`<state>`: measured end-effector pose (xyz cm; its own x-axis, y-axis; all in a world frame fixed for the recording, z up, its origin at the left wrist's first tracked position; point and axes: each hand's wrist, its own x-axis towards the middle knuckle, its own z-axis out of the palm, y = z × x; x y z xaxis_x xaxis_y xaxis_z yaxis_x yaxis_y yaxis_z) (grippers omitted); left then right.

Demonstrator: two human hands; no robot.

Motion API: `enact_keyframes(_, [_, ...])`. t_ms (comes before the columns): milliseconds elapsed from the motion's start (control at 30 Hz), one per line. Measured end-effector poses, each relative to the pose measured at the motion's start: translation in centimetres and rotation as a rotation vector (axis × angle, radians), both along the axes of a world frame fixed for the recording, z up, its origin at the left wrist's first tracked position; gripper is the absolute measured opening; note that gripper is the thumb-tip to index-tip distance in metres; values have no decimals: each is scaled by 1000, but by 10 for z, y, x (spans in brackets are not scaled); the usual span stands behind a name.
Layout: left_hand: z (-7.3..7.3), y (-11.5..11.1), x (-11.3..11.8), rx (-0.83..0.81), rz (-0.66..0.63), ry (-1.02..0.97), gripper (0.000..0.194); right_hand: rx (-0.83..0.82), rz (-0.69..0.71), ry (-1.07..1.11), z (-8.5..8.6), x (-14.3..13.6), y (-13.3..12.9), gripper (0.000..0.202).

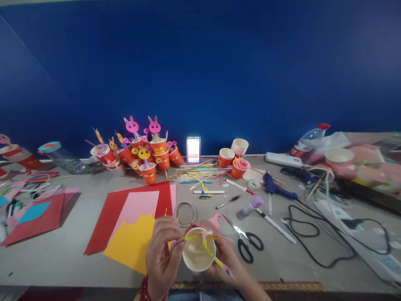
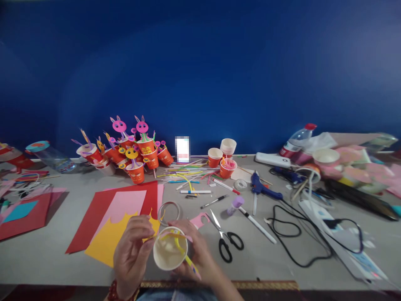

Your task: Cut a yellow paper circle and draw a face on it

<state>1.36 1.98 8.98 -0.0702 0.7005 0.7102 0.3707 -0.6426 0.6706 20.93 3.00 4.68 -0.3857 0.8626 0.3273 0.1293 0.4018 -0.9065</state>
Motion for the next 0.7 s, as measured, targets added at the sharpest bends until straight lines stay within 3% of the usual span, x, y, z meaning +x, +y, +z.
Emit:
enact_keyframes(400, [2,-2,0,-27,5,-9,7,-7,65,126,-3,-2,-3,69])
enact_keyframes(700, [2,0,6,-22,38,-40,13,1,97,104,-11,-2,3,71])
